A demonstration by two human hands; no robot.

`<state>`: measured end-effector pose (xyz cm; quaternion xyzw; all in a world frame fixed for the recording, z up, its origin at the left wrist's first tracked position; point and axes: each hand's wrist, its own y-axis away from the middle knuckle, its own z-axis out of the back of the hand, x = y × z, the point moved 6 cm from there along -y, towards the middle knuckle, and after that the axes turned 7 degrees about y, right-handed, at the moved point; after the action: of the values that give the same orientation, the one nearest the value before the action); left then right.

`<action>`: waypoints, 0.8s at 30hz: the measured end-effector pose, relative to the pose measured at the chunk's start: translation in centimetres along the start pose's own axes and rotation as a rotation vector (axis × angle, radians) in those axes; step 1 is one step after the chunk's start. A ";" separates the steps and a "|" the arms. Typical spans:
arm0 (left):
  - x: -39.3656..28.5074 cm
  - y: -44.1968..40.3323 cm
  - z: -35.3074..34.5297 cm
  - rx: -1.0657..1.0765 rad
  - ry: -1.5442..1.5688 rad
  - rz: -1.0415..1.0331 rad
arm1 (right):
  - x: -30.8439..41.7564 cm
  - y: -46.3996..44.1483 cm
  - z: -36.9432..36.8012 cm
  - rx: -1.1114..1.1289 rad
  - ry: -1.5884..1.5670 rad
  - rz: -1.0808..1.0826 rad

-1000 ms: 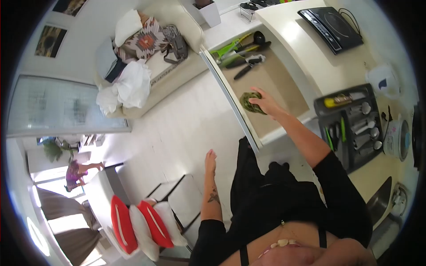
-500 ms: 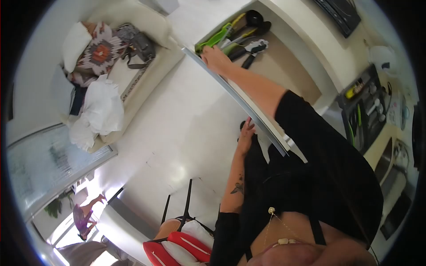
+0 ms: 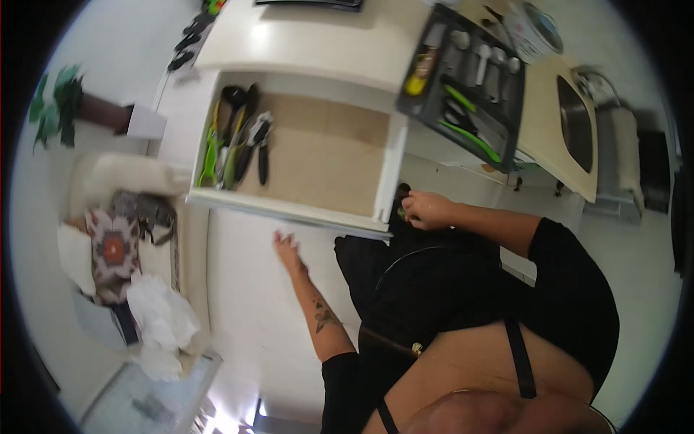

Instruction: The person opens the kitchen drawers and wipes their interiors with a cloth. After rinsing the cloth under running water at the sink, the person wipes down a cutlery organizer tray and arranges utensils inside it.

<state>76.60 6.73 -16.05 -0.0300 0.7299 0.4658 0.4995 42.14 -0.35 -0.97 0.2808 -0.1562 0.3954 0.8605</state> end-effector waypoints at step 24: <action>-2.0 25.3 -52.2 1.104 -1.740 -1.452 | -25.2 33.6 14.4 -1.215 -1.219 -0.695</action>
<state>28.09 -16.88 5.39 0.1051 0.0724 -0.4164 0.9002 -0.44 -6.25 10.15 -0.0277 -0.6689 -0.2502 0.6994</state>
